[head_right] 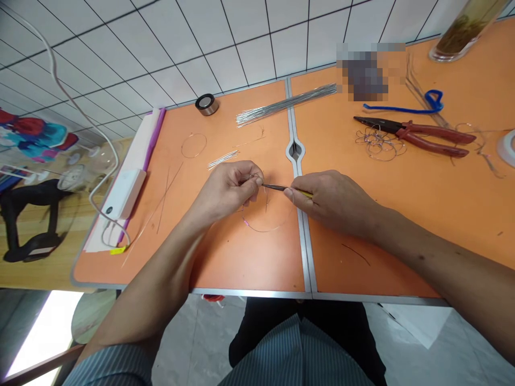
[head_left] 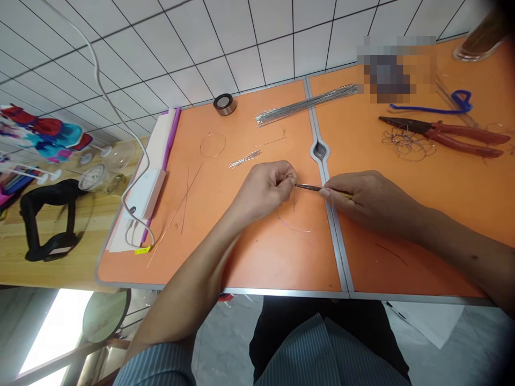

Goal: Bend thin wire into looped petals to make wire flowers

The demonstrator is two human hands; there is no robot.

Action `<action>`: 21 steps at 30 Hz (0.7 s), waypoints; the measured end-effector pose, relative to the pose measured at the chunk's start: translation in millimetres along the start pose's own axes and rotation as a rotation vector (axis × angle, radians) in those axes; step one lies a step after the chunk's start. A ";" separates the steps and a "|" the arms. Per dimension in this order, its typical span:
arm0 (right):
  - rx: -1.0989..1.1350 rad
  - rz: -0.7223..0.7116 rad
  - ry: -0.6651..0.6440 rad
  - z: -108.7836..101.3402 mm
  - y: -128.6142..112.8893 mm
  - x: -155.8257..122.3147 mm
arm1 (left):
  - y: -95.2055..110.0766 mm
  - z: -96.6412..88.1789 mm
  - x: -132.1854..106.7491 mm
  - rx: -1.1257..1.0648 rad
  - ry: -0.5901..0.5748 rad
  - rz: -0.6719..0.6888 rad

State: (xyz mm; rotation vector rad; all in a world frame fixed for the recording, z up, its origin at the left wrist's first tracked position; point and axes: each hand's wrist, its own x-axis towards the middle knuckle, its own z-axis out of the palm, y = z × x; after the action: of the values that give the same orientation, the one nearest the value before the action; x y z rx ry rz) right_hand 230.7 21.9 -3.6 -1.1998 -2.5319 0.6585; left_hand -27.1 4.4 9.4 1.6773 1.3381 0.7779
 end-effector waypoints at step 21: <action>0.585 0.267 0.210 -14.5 -5.4 10.3 | 4.0 13.4 5.5 -0.293 0.078 -0.071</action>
State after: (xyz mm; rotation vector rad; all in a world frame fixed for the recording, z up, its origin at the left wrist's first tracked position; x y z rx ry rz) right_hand 226.8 31.2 12.1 -1.2978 -1.8288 1.1634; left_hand -12.5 6.4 6.6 1.3753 1.2610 0.9562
